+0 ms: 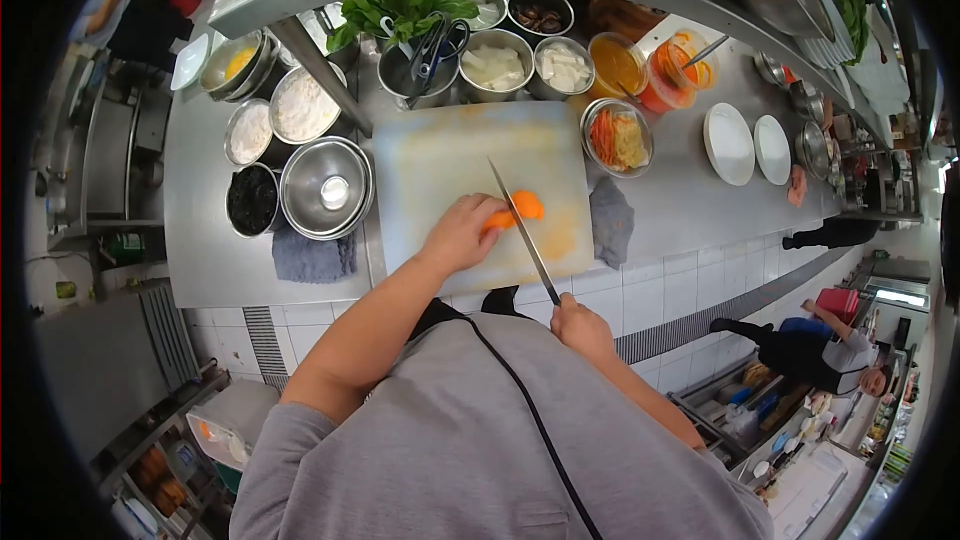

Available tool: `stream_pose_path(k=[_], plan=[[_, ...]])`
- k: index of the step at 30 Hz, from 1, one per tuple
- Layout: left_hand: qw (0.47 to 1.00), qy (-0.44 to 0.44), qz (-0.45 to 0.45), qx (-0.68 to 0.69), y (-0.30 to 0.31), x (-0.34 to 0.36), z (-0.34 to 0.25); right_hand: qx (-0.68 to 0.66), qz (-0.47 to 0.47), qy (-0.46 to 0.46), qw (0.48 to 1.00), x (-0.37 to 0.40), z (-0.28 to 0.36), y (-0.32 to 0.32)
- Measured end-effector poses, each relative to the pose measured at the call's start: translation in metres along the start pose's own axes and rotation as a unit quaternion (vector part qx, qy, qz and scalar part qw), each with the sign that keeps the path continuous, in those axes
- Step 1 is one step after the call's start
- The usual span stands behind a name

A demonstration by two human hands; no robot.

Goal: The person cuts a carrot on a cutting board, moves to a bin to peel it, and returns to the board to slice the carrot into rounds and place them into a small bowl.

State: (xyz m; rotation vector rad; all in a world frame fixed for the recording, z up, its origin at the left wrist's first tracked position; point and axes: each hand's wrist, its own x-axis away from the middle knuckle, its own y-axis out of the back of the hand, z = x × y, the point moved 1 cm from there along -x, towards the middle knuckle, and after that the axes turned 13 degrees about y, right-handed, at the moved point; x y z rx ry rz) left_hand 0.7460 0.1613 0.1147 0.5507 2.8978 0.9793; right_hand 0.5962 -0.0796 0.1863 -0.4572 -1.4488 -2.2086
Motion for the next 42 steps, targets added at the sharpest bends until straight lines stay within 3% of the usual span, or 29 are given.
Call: stream_pose_path(k=[3,10,16,24,30,42], plan=[[1.000,0.002,0.002,-0.003,0.000,-0.001,0.000,-0.017,-0.015,0.034,0.999,-0.008,-0.014,-0.015],[1.000,-0.017,-0.015,0.001,-0.002,-0.003,0.004,-0.031,-0.054,0.010,0.998,-0.050,0.000,-0.025],[0.999,-0.026,-0.024,0.000,-0.001,-0.003,0.002,-0.027,-0.028,0.004,0.999,-0.045,0.007,-0.013],[1.000,-0.009,-0.013,-0.007,-0.006,-0.001,0.005,-0.036,-0.108,0.061,0.992,-0.048,-0.015,-0.022],[0.999,-0.023,-0.029,-0.006,-0.003,0.001,0.003,-0.017,-0.024,0.005,1.000,-0.013,-0.002,-0.002],[1.000,-0.023,-0.019,-0.009,-0.003,0.001,0.002,-0.019,-0.030,0.022,0.999,-0.017,0.004,-0.004]])
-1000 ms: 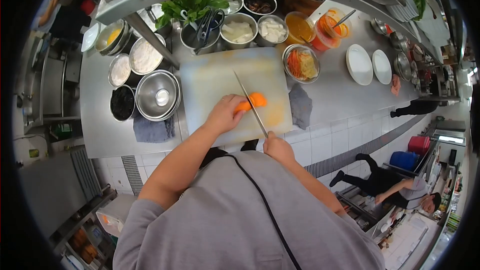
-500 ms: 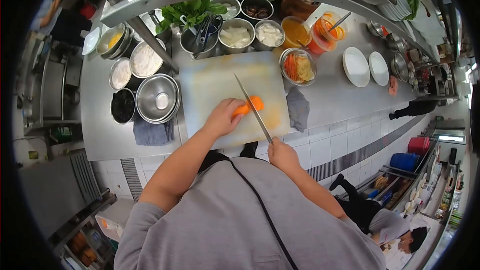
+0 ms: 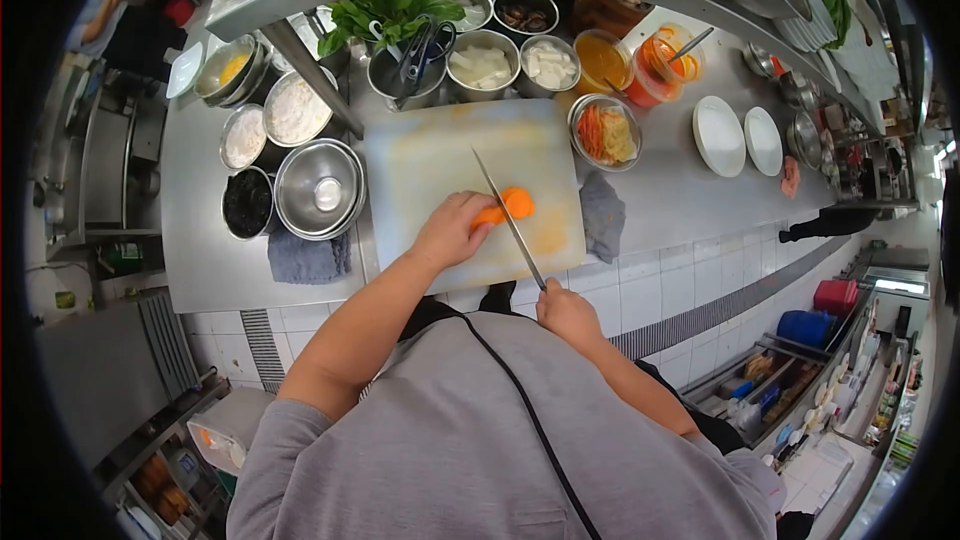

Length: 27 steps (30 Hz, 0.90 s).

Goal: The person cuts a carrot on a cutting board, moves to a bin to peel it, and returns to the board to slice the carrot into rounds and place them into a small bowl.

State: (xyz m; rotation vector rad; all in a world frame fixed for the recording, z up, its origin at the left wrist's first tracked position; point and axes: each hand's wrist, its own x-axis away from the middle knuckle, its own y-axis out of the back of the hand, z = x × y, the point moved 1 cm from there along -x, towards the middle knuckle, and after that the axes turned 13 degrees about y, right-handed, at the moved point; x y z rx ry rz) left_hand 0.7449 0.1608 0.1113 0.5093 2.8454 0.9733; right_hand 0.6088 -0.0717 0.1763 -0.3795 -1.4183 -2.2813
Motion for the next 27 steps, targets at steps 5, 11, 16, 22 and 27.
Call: stream_pose_path(k=[5,11,16,22,27], plan=[[1.000,-0.010,-0.011,0.010,-0.003,0.001,0.005,-0.004,-0.025,0.018,1.000,-0.028,-0.015,-0.035],[1.000,0.005,-0.008,0.000,-0.001,0.001,0.001,-0.012,-0.039,0.011,0.999,-0.017,-0.009,-0.011],[1.000,-0.001,0.010,0.006,-0.001,-0.001,0.006,-0.020,-0.020,0.000,1.000,-0.003,0.000,0.000],[1.000,-0.006,0.004,0.008,0.000,-0.001,0.004,-0.006,0.014,-0.028,0.999,-0.007,0.001,-0.001],[1.000,-0.011,-0.007,-0.007,0.001,-0.005,0.004,-0.010,-0.012,0.004,1.000,-0.042,-0.019,-0.034]])
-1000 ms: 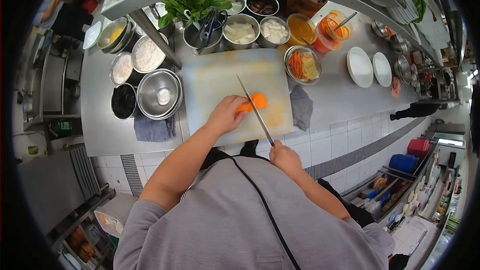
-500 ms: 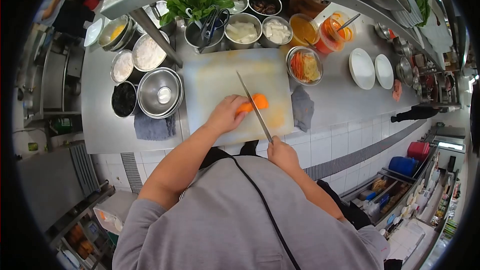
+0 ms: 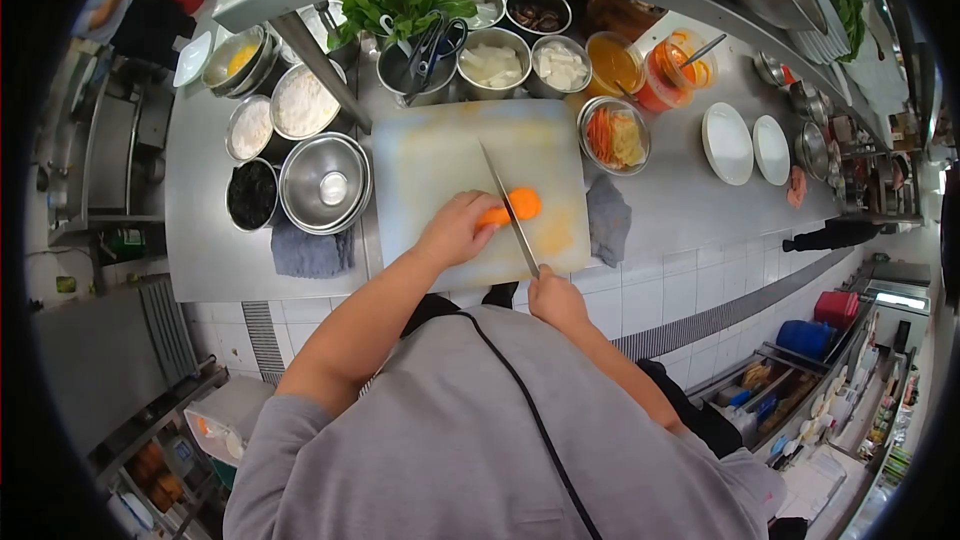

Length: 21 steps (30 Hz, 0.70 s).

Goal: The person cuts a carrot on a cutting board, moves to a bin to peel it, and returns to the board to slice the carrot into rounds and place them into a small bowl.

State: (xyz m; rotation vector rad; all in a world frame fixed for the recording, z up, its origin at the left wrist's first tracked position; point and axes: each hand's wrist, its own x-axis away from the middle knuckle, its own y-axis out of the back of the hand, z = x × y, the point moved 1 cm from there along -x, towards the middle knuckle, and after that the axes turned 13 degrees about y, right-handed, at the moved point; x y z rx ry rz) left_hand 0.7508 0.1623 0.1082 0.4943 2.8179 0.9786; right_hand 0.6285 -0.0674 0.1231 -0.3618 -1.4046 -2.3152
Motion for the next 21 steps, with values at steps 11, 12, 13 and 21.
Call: stream_pose_path(k=[11,12,13,21], plan=[[1.000,0.011,0.010,0.017,-0.002,0.005,0.000,0.002,0.009,-0.013,1.000,0.035,0.015,0.025],[1.000,0.012,0.010,0.017,-0.001,0.005,0.000,0.000,0.002,-0.005,1.000,0.033,0.013,0.019],[1.000,0.003,0.002,0.018,-0.001,0.004,-0.001,0.000,0.003,-0.005,1.000,0.024,0.010,0.008],[1.000,0.014,0.006,0.016,-0.001,0.005,0.000,-0.002,-0.008,-0.003,1.000,0.025,0.020,0.027]])
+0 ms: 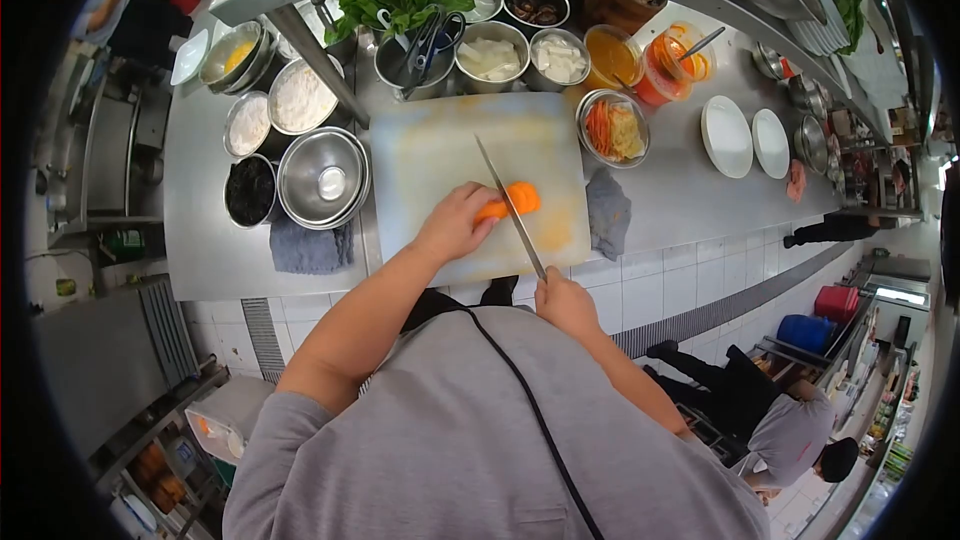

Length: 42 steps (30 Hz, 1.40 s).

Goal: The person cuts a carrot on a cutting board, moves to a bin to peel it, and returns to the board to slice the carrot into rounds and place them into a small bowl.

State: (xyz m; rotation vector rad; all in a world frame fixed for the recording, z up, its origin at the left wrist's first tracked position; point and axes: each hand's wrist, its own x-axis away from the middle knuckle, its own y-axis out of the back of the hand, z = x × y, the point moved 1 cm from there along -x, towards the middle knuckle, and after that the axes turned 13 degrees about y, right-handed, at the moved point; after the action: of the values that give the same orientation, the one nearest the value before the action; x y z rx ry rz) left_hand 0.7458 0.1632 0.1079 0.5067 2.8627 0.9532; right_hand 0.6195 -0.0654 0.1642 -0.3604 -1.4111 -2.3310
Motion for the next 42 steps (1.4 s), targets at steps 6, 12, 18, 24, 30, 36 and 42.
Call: stream_pose_path(k=[6,12,18,24,30,36,42], plan=[[1.000,0.006,0.009,-0.005,0.002,-0.001,-0.001,0.002,0.017,-0.021,1.000,0.011,0.008,0.008],[1.000,0.014,0.010,-0.001,0.002,0.001,-0.002,0.004,0.032,-0.022,0.999,0.014,0.009,0.009],[1.000,0.007,0.004,0.010,0.002,0.002,-0.001,0.003,0.038,-0.018,0.999,-0.010,-0.006,-0.023],[1.000,0.014,0.003,0.013,0.005,0.000,-0.004,0.005,0.003,-0.008,1.000,-0.001,-0.007,-0.012],[1.000,0.007,0.000,0.010,0.003,0.002,0.001,0.007,0.011,-0.006,1.000,0.015,0.000,0.002],[1.000,-0.004,-0.009,0.002,0.000,0.007,0.001,0.002,0.035,-0.015,0.999,-0.003,-0.020,-0.034],[1.000,0.008,0.000,-0.001,0.005,0.002,-0.003,-0.009,0.006,0.005,1.000,0.001,-0.001,-0.002]])
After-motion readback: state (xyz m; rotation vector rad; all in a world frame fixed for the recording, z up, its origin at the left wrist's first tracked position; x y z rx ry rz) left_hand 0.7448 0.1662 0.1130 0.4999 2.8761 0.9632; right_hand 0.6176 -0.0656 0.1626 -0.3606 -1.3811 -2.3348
